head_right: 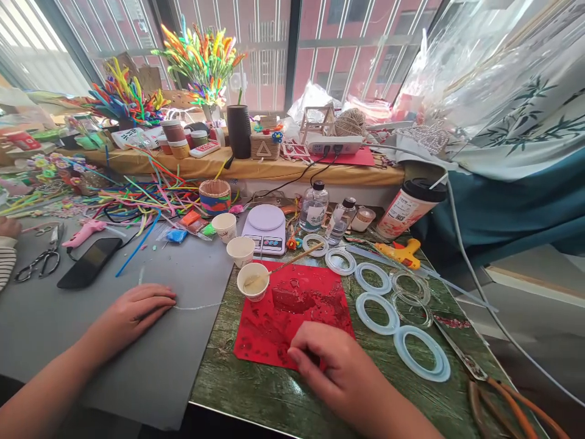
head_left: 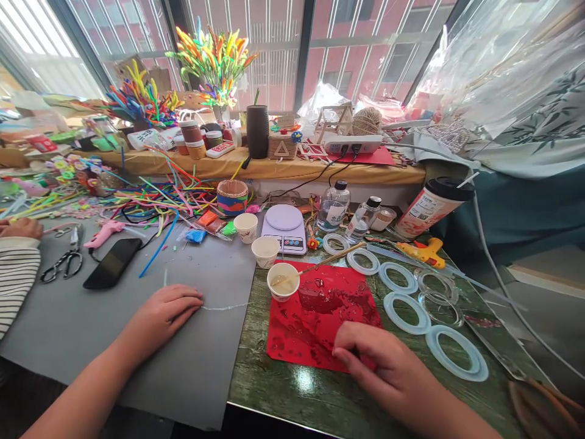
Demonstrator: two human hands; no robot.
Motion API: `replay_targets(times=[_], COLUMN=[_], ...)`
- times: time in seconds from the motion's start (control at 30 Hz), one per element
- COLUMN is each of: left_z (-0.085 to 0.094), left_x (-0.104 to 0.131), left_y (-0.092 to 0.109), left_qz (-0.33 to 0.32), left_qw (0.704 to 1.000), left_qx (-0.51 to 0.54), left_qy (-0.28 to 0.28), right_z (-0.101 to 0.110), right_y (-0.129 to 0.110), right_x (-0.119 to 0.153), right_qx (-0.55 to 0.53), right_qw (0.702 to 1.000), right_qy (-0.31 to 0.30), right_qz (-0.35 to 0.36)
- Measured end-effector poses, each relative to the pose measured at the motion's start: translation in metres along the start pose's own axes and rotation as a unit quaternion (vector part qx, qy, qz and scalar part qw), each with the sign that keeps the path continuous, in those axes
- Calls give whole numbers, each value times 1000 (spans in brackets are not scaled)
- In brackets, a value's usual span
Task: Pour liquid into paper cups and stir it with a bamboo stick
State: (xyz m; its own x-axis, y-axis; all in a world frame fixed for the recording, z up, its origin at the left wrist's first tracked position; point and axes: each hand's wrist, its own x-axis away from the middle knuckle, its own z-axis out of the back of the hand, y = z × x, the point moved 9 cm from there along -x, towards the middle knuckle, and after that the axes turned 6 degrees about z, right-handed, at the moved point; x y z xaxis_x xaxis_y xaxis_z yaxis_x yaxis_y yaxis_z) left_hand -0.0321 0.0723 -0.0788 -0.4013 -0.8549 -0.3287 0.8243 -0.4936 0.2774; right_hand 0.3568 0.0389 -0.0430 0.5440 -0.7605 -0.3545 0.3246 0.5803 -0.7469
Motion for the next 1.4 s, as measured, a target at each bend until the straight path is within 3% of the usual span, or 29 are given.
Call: replay_targets(times=[0.17,0.27,0.37,0.5,0.57,0.63,0.8,0.93,1.1,1.3,1.4], left_z=[33,54,57,35,21,11,-13,-24,-28,-44,-47], left_x=[0,-3,-10,-18,-20,-23,-27,-23,-20,-10,-7], left_y=[-2,17,75,170,199,211,193,183,168,149,145], left_qz=[33,37,-46,-188,-218,-215,-74,14,112,212,232], left_qw=[995,990,991,980,974,974,979,958,932,878,869], left_qx=[3,3,21,40,59,76,171,233,272,333,338], left_qy=[90,138,122,44,12,3,-77,-165,-213,-270,-276], right_z=[-21,-38,-67,-101,-107,-106,-94,-87,-77,-59,-51], right_y=[5,17,27,14,9,11,25,27,25,34,40], right_x=[30,50,67,65,61,59,57,51,44,49,52], right_qx=[-62,-161,-308,-450,-473,-475,-491,-538,-548,-518,-505], right_qw=[997,976,910,828,805,791,761,719,691,683,680], right_qy=[24,68,125,174,206,244,306,332,370,419,438], right_qz=[-45,-132,-247,-287,-294,-299,-293,-290,-293,-299,-300])
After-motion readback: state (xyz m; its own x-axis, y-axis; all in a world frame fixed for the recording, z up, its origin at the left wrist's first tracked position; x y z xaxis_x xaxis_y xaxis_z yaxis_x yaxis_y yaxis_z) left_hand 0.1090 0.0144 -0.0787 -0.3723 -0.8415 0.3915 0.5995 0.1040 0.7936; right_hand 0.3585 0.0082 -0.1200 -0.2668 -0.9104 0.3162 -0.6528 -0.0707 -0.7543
